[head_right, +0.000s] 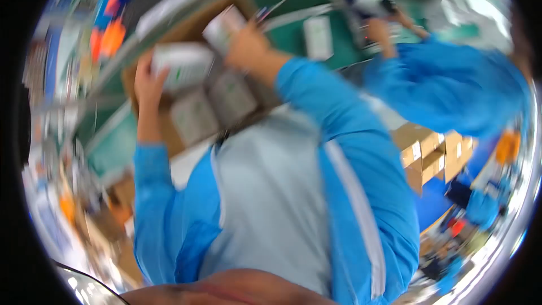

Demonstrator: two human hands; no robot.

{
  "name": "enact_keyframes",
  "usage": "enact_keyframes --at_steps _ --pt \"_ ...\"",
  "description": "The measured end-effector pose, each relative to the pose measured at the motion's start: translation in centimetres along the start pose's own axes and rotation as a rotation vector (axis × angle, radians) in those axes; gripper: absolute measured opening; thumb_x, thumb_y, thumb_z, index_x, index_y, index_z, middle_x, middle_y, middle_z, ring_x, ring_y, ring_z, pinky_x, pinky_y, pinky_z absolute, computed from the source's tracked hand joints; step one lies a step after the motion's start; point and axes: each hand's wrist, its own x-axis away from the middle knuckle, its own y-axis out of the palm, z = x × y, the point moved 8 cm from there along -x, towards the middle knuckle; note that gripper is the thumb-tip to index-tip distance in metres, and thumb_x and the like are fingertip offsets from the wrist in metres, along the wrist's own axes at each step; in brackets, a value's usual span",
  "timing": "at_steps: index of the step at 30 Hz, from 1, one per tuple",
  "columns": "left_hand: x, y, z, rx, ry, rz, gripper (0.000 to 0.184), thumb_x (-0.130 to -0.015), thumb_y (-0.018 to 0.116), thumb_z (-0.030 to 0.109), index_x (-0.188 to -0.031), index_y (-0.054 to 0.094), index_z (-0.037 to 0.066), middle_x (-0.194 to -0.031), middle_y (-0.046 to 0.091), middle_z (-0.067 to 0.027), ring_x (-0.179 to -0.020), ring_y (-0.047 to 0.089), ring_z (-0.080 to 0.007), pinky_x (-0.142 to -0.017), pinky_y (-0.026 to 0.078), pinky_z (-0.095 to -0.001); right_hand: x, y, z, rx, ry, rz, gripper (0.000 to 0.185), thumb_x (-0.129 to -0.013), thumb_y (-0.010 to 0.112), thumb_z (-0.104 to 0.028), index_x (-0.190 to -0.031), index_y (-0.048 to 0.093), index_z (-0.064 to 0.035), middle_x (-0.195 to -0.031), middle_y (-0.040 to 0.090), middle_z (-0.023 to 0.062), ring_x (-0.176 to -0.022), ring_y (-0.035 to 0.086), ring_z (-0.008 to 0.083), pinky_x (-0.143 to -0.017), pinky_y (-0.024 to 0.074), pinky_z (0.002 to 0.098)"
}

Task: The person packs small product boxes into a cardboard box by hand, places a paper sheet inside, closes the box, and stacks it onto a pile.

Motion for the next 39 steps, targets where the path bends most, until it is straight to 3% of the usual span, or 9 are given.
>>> enact_keyframes --at_steps 4,8,10,13,16,18,20,26,39 --pt "-0.9 0.7 2.9 -0.342 -0.017 -0.185 0.071 -0.075 0.093 0.045 -0.128 0.07 0.004 -0.121 0.075 -0.0155 -0.109 0.072 -0.0323 -0.097 0.056 -0.0396 -1.4 3.9 -0.5 0.048 -0.033 -0.054 0.13 -0.078 0.089 -0.034 -0.172 -0.001 -0.0296 -0.137 0.046 0.0379 -0.113 0.066 0.0554 -0.096 0.0584 0.0534" --pt "0.2 6.2 2.6 -0.452 -0.014 -0.332 0.074 -0.072 0.092 0.051 -0.127 0.069 0.007 -0.119 0.073 -0.0182 -0.111 0.069 -0.0373 -0.099 0.054 -0.0465 -0.9 7.7 0.5 0.243 0.142 -0.225 0.129 -0.083 0.086 -0.036 -0.171 -0.009 -0.0328 -0.154 0.035 0.0389 -0.124 0.062 0.0544 -0.103 0.0546 0.0556" --pt "-0.4 7.4 1.3 -0.389 0.005 -0.338 0.072 -0.073 0.09 0.052 -0.126 0.069 0.009 -0.12 0.073 -0.0187 -0.115 0.067 -0.0387 -0.1 0.054 -0.0491 -0.8 8.6 1.8 0.296 0.277 -0.324 0.11 -0.085 0.082 -0.029 -0.173 0.015 -0.0271 -0.172 0.013 0.0316 -0.134 0.056 0.0504 -0.103 0.0539 0.0551" --pt "-1.9 8.7 1.8 -0.309 0.125 -0.389 0.07 -0.073 0.088 0.05 -0.126 0.068 0.01 -0.121 0.073 -0.019 -0.116 0.067 -0.0405 -0.1 0.054 -0.0495 0.2 17.0 2.0 0.863 -0.533 -0.462 0.036 -0.096 0.064 -0.018 -0.128 0.078 -0.008 -0.14 0.066 0.0292 -0.117 0.071 0.0405 -0.091 0.0578 0.0554" --pt "-2.8 10.1 -0.2 -0.231 0.124 -0.436 0.075 -0.069 0.089 0.056 -0.122 0.069 0.007 -0.12 0.072 -0.0211 -0.115 0.067 -0.0416 -0.098 0.054 -0.0504 2.2 14.4 -0.5 0.893 -0.258 -0.659 0.037 -0.099 0.062 -0.02 -0.133 0.075 -0.0096 -0.138 0.068 0.0215 -0.125 0.066 0.0413 -0.101 0.0507 0.0613" --pt "-2.3 9.1 0.6 -0.076 0.006 -0.467 0.065 -0.065 0.096 0.039 -0.116 0.071 0.006 -0.11 0.075 -0.0162 -0.106 0.072 -0.0319 -0.094 0.056 -0.0427 1.9 14.0 -3.3 0.808 -0.096 -0.67 0.038 -0.101 0.06 -0.022 -0.136 0.072 -0.0106 -0.137 0.07 0.0164 -0.131 0.063 0.0418 -0.108 0.046 0.0652" --pt "-2.0 8.6 0.1 -0.016 -0.067 -0.423 0.064 -0.065 0.098 0.031 -0.116 0.071 0.004 -0.106 0.076 -0.0151 -0.103 0.073 -0.0277 -0.092 0.056 -0.0388 -4.3 19.6 -3.7 0.729 -0.154 -0.241 0.061 -0.097 0.068 -0.033 -0.153 0.058 -0.0131 -0.152 0.058 0.0172 -0.146 0.048 0.0429 -0.116 0.0369 0.0674" --pt "-1.1 7.4 -2.0 0.158 -0.157 -0.443 0.065 -0.066 0.098 0.023 -0.12 0.07 0.001 -0.109 0.074 -0.0109 -0.103 0.07 -0.0214 -0.094 0.055 -0.0366 1.1 18.4 -2.2 0.328 -0.432 -0.432 0.113 -0.072 0.09 -0.049 -0.164 0.037 -0.011 -0.167 0.038 0.0175 -0.161 0.02 0.0401 -0.127 0.0136 0.0677" --pt "4.8 10.4 -8.9 0.407 -0.458 -0.606 0.069 -0.071 0.097 0.02 -0.13 0.068 0.0 -0.126 0.068 -0.0099 -0.12 0.063 -0.0214 -0.107 0.048 -0.0364 1.3 16.5 -0.3 0.278 -0.25 -0.423 0.107 -0.072 0.092 -0.042 -0.161 0.042 -0.0085 -0.164 0.044 0.0158 -0.159 0.026 0.042 -0.127 0.0121 0.0689"
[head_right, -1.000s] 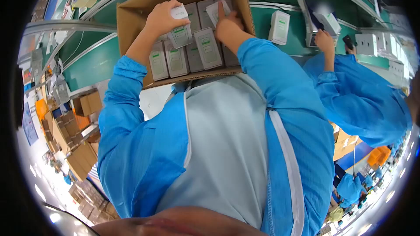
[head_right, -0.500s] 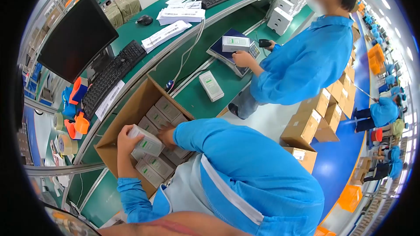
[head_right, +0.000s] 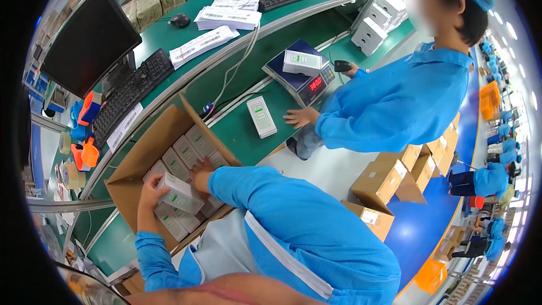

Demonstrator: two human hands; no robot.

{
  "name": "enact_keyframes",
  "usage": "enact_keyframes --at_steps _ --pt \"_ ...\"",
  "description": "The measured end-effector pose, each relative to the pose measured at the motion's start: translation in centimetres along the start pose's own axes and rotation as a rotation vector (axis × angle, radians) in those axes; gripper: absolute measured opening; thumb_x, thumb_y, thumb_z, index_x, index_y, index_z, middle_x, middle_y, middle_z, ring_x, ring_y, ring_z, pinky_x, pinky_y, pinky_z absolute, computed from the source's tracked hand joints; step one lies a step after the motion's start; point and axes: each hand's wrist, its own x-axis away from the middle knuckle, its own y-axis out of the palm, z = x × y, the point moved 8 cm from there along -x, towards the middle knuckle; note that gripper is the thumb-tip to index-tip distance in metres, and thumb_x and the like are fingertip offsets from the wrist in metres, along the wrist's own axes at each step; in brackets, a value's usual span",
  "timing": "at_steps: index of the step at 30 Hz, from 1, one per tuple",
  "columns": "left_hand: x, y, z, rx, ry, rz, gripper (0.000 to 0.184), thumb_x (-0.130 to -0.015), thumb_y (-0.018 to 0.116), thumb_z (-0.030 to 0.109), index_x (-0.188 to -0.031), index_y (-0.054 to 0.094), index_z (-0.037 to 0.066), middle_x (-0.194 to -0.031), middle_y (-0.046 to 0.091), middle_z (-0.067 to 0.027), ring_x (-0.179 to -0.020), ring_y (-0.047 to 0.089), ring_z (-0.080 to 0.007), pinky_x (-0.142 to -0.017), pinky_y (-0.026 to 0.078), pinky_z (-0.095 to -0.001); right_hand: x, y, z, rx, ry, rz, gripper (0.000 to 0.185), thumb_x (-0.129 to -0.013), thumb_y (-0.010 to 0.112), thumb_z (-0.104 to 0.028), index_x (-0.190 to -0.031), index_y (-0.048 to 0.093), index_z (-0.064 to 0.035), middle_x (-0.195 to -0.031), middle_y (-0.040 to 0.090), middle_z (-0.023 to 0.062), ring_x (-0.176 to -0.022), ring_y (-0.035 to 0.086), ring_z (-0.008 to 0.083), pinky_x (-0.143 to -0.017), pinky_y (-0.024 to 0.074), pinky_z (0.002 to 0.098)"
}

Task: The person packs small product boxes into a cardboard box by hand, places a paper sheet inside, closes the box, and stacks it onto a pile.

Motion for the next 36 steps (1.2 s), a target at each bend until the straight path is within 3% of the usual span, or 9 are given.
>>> enact_keyframes --at_steps 4,9,15,18,21,24,30,33,36 --pt "0.4 0.4 -5.1 0.078 -0.001 0.026 0.064 -0.079 0.092 0.017 -0.135 0.066 0.002 -0.137 0.064 -0.0149 -0.131 0.059 -0.025 -0.115 0.044 -0.0374 -2.6 3.3 0.4 0.02 0.01 0.113 0.092 -0.082 0.085 -0.044 -0.158 0.047 -0.0094 -0.163 0.046 0.0159 -0.159 0.027 0.0425 -0.127 0.0129 0.0674" --pt "-1.0 6.5 -5.1 -0.618 0.012 -0.168 0.058 -0.09 0.084 0.023 -0.14 0.064 0.002 -0.154 0.056 -0.0209 -0.142 0.053 -0.0337 -0.12 0.04 -0.0422 4.8 -5.1 -3.3 0.252 -0.295 -0.375 0.075 -0.087 0.082 -0.044 -0.151 0.055 -0.0156 -0.15 0.06 0.0127 -0.144 0.051 0.0383 -0.118 0.0305 0.068" --pt "-4.4 9.6 -0.5 -0.225 0.385 -0.114 0.057 -0.095 0.075 0.026 -0.143 0.059 0.0 -0.153 0.056 -0.0247 -0.142 0.054 -0.038 -0.12 0.04 -0.0434 17.1 -21.8 1.5 -1.058 -0.954 0.181 0.045 -0.093 0.08 -0.028 -0.133 0.069 -0.0088 -0.125 0.073 0.0132 -0.11 0.071 0.0278 -0.096 0.0567 0.0393" --pt "-7.5 8.9 -4.7 -0.504 0.058 0.124 0.05 -0.102 0.061 0.025 -0.146 0.056 0.002 -0.146 0.06 -0.0266 -0.138 0.057 -0.0388 -0.116 0.042 -0.0459 15.1 -20.2 17.6 -1.081 -0.446 0.666 0.036 -0.091 0.082 -0.024 -0.121 0.075 -0.0069 -0.117 0.075 0.0126 -0.114 0.07 0.0266 -0.102 0.0542 0.041" --pt "-6.6 13.6 -0.6 -0.485 -0.036 0.249 0.047 -0.105 0.054 0.029 -0.144 0.056 0.003 -0.142 0.064 -0.0245 -0.133 0.06 -0.0387 -0.112 0.043 -0.0513 12.0 -9.3 32.5 -0.253 0.544 0.877 0.09 -0.076 0.088 -0.044 -0.151 0.053 -0.0097 -0.144 0.056 0.0239 -0.119 0.066 0.0424 -0.103 0.0536 0.0466" --pt "-6.1 20.0 4.1 -0.916 -0.011 0.195 0.05 -0.103 0.06 0.042 -0.136 0.062 0.004 -0.135 0.069 -0.0181 -0.126 0.062 -0.0401 -0.107 0.042 -0.0608 9.7 1.2 36.9 -0.347 0.786 0.624 0.12 -0.067 0.09 -0.047 -0.166 0.031 -0.0117 -0.157 0.044 0.0294 -0.124 0.062 0.0483 -0.099 0.0554 0.0496" --pt "-5.7 17.0 7.3 -1.077 0.02 -0.001 0.051 -0.101 0.063 0.04 -0.138 0.062 0.004 -0.135 0.068 -0.0204 -0.128 0.062 -0.0385 -0.111 0.04 -0.0595 7.8 3.4 38.0 -1.582 0.491 0.875 0.125 -0.076 0.087 -0.031 -0.169 0.011 0.0013 -0.158 0.046 0.0276 -0.133 0.061 0.0366 -0.108 0.0517 0.0448" --pt "-4.2 12.8 13.3 -0.479 0.117 0.24 0.06 -0.097 0.07 0.035 -0.147 0.056 0.004 -0.137 0.067 -0.0197 -0.13 0.062 -0.033 -0.111 0.045 -0.0529 14.6 -9.1 29.3 -1.397 -0.014 1.28 0.121 -0.082 0.087 -0.02 -0.168 0.006 0.0034 -0.16 0.043 0.025 -0.142 0.053 0.0334 -0.115 0.0463 0.0423" --pt "1.5 15.7 26.7 0.374 0.336 0.342 0.083 -0.09 0.08 0.035 -0.157 0.043 0.004 -0.144 0.061 -0.0162 -0.132 0.062 -0.0317 -0.11 0.05 -0.0488 20.4 -18.8 15.9 -0.758 -0.218 1.265 0.134 -0.072 0.094 -0.045 -0.166 0.015 0.0085 -0.165 0.032 0.0338 -0.154 0.036 0.0436 -0.123 0.0359 0.048"
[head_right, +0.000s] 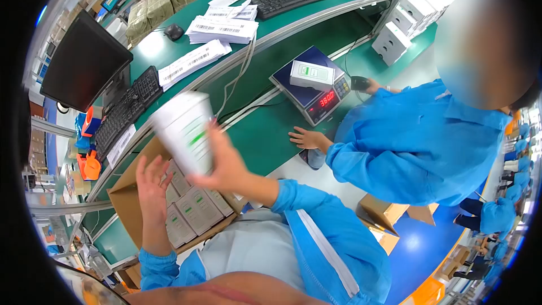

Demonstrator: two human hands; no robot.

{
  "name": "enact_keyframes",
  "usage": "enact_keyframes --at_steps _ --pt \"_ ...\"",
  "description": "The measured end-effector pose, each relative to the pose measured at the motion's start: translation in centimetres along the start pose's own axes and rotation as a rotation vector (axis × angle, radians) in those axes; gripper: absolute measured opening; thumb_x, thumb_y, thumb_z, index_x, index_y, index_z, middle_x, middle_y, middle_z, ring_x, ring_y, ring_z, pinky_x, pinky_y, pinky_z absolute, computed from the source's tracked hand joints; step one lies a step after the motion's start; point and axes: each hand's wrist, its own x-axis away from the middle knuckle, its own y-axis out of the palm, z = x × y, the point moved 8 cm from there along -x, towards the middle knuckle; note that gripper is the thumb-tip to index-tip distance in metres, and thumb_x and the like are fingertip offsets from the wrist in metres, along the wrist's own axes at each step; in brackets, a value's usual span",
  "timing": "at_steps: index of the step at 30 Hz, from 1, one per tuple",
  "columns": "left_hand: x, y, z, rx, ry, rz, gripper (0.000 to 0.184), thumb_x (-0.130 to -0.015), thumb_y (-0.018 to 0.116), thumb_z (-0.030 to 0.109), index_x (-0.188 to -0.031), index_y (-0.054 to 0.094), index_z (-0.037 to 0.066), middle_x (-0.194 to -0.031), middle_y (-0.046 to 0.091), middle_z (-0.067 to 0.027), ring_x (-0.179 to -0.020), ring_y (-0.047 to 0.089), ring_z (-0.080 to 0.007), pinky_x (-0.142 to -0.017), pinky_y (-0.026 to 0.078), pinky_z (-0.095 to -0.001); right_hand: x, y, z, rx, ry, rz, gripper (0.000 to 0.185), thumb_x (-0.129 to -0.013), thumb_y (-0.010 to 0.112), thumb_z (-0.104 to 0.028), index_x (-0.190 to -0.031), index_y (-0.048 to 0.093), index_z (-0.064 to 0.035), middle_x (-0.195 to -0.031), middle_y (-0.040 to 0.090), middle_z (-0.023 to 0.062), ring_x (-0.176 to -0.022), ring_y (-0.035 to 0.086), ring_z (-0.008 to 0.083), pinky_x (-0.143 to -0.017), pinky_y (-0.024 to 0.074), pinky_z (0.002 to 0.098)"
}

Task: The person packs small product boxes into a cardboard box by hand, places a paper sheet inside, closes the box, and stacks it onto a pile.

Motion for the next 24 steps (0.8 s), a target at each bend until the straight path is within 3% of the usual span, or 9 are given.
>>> enact_keyframes --at_steps 1,3,5,8,13,16,19,21,24 --pt "1.0 1.0 2.7 0.232 0.075 0.06 0.09 -0.088 0.083 0.036 -0.159 0.039 0.004 -0.146 0.059 -0.0153 -0.132 0.062 -0.0317 -0.11 0.051 -0.0482 -0.3 2.7 -3.7 -0.164 0.055 -0.257 0.131 -0.073 0.094 -0.048 -0.167 0.019 0.0044 -0.165 0.028 0.038 -0.156 0.031 0.0496 -0.126 0.0313 0.0494" --pt "2.1 -0.7 3.9 0.133 0.267 0.0 0.108 -0.082 0.088 0.04 -0.163 0.028 0.003 -0.151 0.054 -0.0164 -0.135 0.06 -0.0364 -0.114 0.05 -0.05 0.5 5.8 -9.2 -0.082 -0.214 -0.45 0.117 -0.079 0.09 -0.047 -0.167 0.027 -0.0021 -0.167 0.025 0.0377 -0.157 0.027 0.0498 -0.127 0.0271 0.0537" --pt "0.9 -5.7 1.9 0.094 0.188 -0.142 0.113 -0.076 0.095 0.044 -0.159 0.033 0.002 -0.151 0.054 -0.0164 -0.139 0.057 -0.0348 -0.116 0.049 -0.0511 2.7 6.6 -12.8 -0.093 -0.36 -0.548 0.106 -0.083 0.087 -0.045 -0.165 0.034 -0.0049 -0.168 0.024 0.0366 -0.157 0.027 0.0492 -0.127 0.0262 0.056" --pt "1.1 -16.7 -9.0 0.131 -0.26 -0.087 0.098 -0.072 0.096 0.017 -0.156 0.046 0.004 -0.147 0.061 -0.0083 -0.136 0.059 -0.0272 -0.117 0.046 -0.0493 5.9 8.0 -9.1 -0.118 -0.132 -0.869 0.087 -0.085 0.084 -0.036 -0.158 0.048 -0.0061 -0.161 0.047 0.0228 -0.154 0.037 0.0435 -0.126 0.0282 0.0552" --pt "0.1 -27.4 -22.2 0.292 -0.527 0.08 0.056 -0.09 0.082 0.015 -0.141 0.061 0.005 -0.129 0.072 -0.0102 -0.117 0.07 -0.0267 -0.104 0.056 -0.0474 9.6 7.5 -6.7 0.244 -0.198 -0.789 0.058 -0.082 0.086 -0.026 -0.135 0.069 -0.0079 -0.138 0.069 0.014 -0.142 0.053 0.0436 -0.122 0.0346 0.06" --pt "-1.4 -29.6 -26.1 0.455 -0.627 0.125 0.053 -0.091 0.082 0.018 -0.139 0.064 0.004 -0.131 0.072 -0.0118 -0.119 0.07 -0.0292 -0.103 0.056 -0.0467 9.6 7.6 -7.5 0.322 -0.211 -0.715 0.048 -0.081 0.086 -0.024 -0.125 0.073 -0.0078 -0.131 0.072 0.011 -0.137 0.058 0.0424 -0.121 0.0374 0.0601" --pt "-2.0 -30.5 -23.4 0.245 -0.465 0.116 0.048 -0.095 0.076 0.02 -0.139 0.065 0.003 -0.134 0.071 -0.0131 -0.121 0.069 -0.0302 -0.104 0.056 -0.0462 9.6 8.2 -6.9 0.319 -0.153 -0.652 0.043 -0.081 0.086 -0.023 -0.119 0.074 -0.0075 -0.13 0.072 0.0113 -0.133 0.06 0.0423 -0.118 0.0411 0.0596" --pt "-2.1 -31.7 -22.0 -0.017 -0.291 0.024 0.052 -0.097 0.074 0.026 -0.142 0.062 0.003 -0.137 0.069 -0.0139 -0.124 0.067 -0.031 -0.107 0.054 -0.0469 10.0 8.3 -6.5 0.317 -0.141 -0.63 0.041 -0.077 0.085 -0.021 -0.113 0.073 -0.0082 -0.119 0.073 0.0158 -0.118 0.066 0.0409 -0.105 0.0512 0.0547" --pt "-2.7 -34.3 -27.0 0.126 -0.395 0.058 0.057 -0.099 0.072 0.035 -0.146 0.059 0.005 -0.141 0.067 -0.0151 -0.128 0.065 -0.0323 -0.111 0.052 -0.0478 10.6 7.8 -6.3 0.352 -0.225 -0.557 0.034 -0.08 0.085 -0.028 -0.107 0.074 -0.0107 -0.106 0.073 0.0105 -0.103 0.068 0.0357 -0.091 0.0546 0.0478"
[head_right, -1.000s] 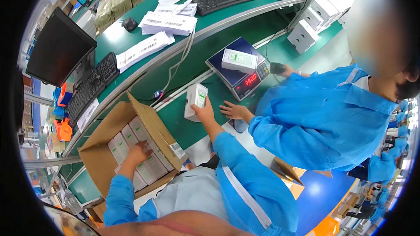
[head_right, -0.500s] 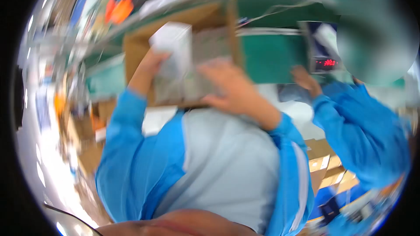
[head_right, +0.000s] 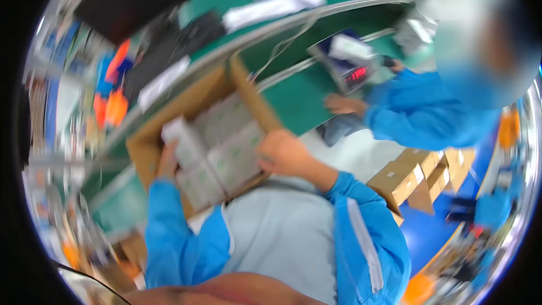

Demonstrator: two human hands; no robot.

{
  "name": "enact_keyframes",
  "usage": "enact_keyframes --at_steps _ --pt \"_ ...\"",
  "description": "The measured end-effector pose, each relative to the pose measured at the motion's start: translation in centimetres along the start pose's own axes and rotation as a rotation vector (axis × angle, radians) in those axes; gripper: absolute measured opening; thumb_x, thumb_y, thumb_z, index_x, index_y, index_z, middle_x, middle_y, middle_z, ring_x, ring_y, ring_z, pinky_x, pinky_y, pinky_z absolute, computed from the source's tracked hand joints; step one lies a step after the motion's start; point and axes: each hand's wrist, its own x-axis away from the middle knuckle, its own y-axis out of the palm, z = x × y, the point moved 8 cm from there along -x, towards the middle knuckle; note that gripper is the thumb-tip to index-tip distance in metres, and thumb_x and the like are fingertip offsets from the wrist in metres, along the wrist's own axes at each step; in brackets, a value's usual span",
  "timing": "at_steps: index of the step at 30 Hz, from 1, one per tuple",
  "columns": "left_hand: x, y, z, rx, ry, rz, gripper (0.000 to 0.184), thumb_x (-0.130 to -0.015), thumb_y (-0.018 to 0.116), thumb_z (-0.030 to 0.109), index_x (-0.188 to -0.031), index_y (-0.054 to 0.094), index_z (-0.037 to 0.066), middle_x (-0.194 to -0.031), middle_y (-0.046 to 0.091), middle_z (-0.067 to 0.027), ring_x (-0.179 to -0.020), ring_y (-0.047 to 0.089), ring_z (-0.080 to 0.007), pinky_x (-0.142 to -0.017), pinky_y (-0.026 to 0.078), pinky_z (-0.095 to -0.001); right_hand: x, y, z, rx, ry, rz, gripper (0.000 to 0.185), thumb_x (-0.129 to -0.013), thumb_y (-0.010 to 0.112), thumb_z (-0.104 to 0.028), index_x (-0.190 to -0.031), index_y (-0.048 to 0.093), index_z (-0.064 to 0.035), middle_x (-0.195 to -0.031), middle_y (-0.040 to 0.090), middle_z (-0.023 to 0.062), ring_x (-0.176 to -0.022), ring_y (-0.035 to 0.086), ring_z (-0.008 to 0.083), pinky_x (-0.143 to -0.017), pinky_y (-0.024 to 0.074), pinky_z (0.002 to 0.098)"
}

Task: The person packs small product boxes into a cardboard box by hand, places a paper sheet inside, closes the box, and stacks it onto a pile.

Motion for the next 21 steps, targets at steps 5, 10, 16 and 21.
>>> enact_keyframes --at_steps 5,10,16,21 --pt "-3.6 -1.6 -5.5 -0.093 -0.275 0.069 0.068 -0.102 0.068 0.046 -0.151 0.054 0.001 -0.145 0.063 -0.0206 -0.13 0.063 -0.0347 -0.111 0.051 -0.0473 0.0 -0.5 -0.9 0.025 0.021 0.04 0.023 -0.088 0.079 -0.026 -0.104 0.073 -0.0107 -0.097 0.072 0.0075 -0.096 0.067 0.0309 -0.089 0.0535 0.0439" --pt "-3.8 -1.6 -1.4 -0.897 0.05 0.182 0.083 -0.096 0.075 0.043 -0.153 0.045 -0.01 -0.146 0.057 -0.0301 -0.135 0.056 -0.0426 -0.114 0.046 -0.0485 0.2 -0.5 -0.5 0.004 0.04 0.08 0.018 -0.088 0.075 -0.027 -0.093 0.072 -0.0101 -0.088 0.07 0.0071 -0.092 0.068 0.0301 -0.089 0.0524 0.0426" --pt "0.3 5.0 -1.6 -1.233 0.138 0.417 0.115 -0.087 0.083 0.04 -0.168 0.01 0.003 -0.152 0.039 -0.0404 -0.136 0.049 -0.0527 -0.116 0.043 -0.0507 0.5 -0.2 -0.5 0.0 0.01 0.054 0.02 -0.088 0.074 -0.027 -0.085 0.067 -0.0094 -0.084 0.068 0.0083 -0.087 0.067 0.03 -0.085 0.0517 0.0425" --pt "0.2 5.2 -2.1 -1.259 -0.013 0.319 0.131 -0.084 0.086 0.042 -0.169 -0.007 0.006 -0.159 0.029 -0.0418 -0.142 0.043 -0.0529 -0.119 0.04 -0.0514 0.7 -0.3 -0.4 -0.058 -0.03 0.018 0.022 -0.088 0.073 -0.027 -0.082 0.064 -0.0087 -0.083 0.068 0.0088 -0.086 0.066 0.0302 -0.083 0.0512 0.0437"
